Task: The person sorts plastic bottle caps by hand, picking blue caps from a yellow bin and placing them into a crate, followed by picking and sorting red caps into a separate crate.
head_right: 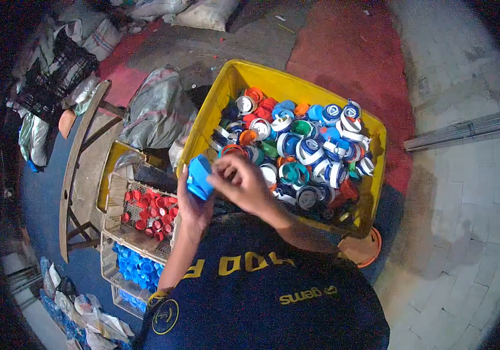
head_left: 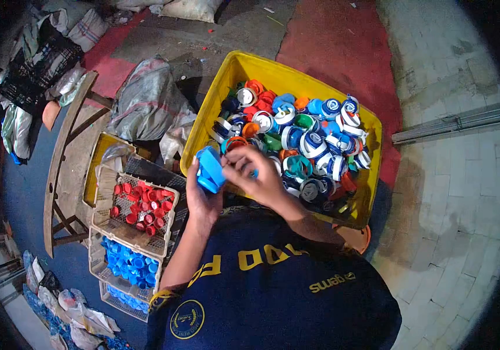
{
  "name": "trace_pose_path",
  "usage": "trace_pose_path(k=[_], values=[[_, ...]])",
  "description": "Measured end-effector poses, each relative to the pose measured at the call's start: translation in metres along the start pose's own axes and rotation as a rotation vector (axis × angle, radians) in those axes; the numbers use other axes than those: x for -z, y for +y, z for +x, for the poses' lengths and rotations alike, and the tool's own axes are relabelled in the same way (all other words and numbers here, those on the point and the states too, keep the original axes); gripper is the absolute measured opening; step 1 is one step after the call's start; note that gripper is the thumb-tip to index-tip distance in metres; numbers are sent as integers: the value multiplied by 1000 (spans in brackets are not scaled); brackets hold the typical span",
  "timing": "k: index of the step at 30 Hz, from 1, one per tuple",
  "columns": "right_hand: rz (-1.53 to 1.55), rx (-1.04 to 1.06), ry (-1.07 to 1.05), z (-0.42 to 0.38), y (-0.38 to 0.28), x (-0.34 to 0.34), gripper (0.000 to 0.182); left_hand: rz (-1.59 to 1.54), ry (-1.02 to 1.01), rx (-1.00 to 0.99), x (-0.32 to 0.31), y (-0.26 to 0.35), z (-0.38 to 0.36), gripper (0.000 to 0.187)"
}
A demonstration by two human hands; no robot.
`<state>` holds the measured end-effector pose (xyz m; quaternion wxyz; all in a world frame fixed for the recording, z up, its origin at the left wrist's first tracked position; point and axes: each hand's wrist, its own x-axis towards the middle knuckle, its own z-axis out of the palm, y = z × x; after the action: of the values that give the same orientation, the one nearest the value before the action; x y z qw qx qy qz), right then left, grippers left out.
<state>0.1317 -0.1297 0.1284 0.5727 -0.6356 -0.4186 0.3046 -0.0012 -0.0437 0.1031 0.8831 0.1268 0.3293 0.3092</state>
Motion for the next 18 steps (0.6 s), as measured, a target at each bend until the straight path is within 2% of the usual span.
trace_pose_path(k=[2,3,4,5,6,7,8,11,12,15,16,18], values=[[-148,-2,61,27,12,39,23,-12,10,-6,7,1,5,53],[-189,-75,90,50,31,63,22,-13,27,-21,4,2,5,53],[-227,5,134,72,41,86,24,-11,46,-32,-1,4,1,52],[-302,32,160,97,76,114,25,-9,62,-47,-4,5,0,52],[-438,-105,176,116,84,136,25,-2,36,-34,2,5,1,53],[-612,-89,198,141,125,157,22,-2,39,-28,2,4,0,53],[-726,-120,170,158,138,170,25,-2,41,-24,2,4,-1,53],[-1006,-336,-206,186,198,198,36,7,56,-19,0,3,-6,54],[-1085,-403,-263,185,187,194,43,14,63,-20,0,4,-7,54],[-1022,-442,-389,195,198,193,43,3,39,-17,2,8,-9,53],[-940,-480,-349,194,198,193,44,13,48,-40,2,9,-9,53],[-963,-389,-336,191,204,196,41,31,62,-49,5,9,-7,54]])
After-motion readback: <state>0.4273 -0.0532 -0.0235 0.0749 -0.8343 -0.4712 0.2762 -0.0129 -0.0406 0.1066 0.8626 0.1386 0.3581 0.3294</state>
